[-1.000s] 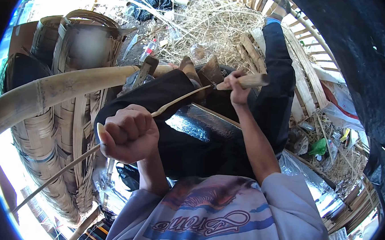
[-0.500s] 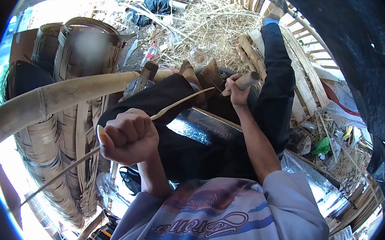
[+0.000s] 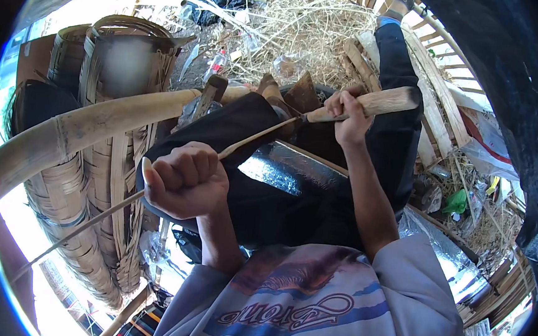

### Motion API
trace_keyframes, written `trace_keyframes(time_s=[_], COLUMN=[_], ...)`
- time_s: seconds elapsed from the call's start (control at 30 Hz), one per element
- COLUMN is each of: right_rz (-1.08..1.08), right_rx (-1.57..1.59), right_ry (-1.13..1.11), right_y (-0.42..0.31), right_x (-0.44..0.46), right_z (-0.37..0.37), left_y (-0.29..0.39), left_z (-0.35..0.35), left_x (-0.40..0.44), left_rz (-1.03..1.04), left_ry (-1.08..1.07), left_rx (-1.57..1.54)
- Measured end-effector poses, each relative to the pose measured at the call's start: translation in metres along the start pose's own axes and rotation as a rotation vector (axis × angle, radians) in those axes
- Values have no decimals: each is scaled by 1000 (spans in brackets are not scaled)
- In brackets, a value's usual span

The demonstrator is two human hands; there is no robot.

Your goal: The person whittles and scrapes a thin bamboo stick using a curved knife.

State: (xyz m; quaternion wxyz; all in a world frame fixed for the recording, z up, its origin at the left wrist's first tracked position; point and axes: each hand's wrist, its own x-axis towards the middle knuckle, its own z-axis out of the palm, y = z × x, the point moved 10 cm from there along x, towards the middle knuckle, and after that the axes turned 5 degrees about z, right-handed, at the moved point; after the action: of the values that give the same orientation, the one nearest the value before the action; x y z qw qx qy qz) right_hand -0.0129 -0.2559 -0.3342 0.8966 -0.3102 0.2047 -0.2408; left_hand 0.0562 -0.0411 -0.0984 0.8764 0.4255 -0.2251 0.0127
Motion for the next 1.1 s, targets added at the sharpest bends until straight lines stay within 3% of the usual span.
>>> trace_keyframes(time_s=[0.07, 0.2, 0.37, 0.53, 0.6, 0.67, 0.73, 0.87, 0.93, 1.0, 1.07, 1.1], right_rz=[30, 74, 56, -40, 45, 54, -11, -20, 15, 15, 10, -54], right_rx=[-57, -335, -87, -268, -302, -281, -53, -99, -83, -155, -125, -261], right_ry=[-139, -29, -90, -36, 79, 49, -28, 111, 98, -49, -82, -85], right_y=[-15, 31, 3, 32, 28, 18, 16, 53, 40, 24, 28, 39], right_x=[1, 9, 10, 16, 26, 20, 13, 25, 29, 30, 19, 13], right_z=[22, -10, 8, -12, -20, -10, -9, -46, -36, -10, -7, -13], left_y=[0, -2, -3, -3, -3, -3, -3, -4, -3, -1, -1, -1], left_z=[0, 3, 1, 5, 6, 4, 7, 5, 2, 0, 0, 0], left_x=[3, 2, 0, 2, 2, 3, 2, 2, 1, 4, 2, 1], left_rz=[33, 1, -23, -15, -10, -9, -7, 17, -17, 18, 8, 5], left_ry=[4, -25, 17, -32, -33, -19, -35, -22, 1, -8, 2, 6], left_rx=[-65, -58, -16, 33, 31, 29, 13, 186, -2, 62, 20, 20])
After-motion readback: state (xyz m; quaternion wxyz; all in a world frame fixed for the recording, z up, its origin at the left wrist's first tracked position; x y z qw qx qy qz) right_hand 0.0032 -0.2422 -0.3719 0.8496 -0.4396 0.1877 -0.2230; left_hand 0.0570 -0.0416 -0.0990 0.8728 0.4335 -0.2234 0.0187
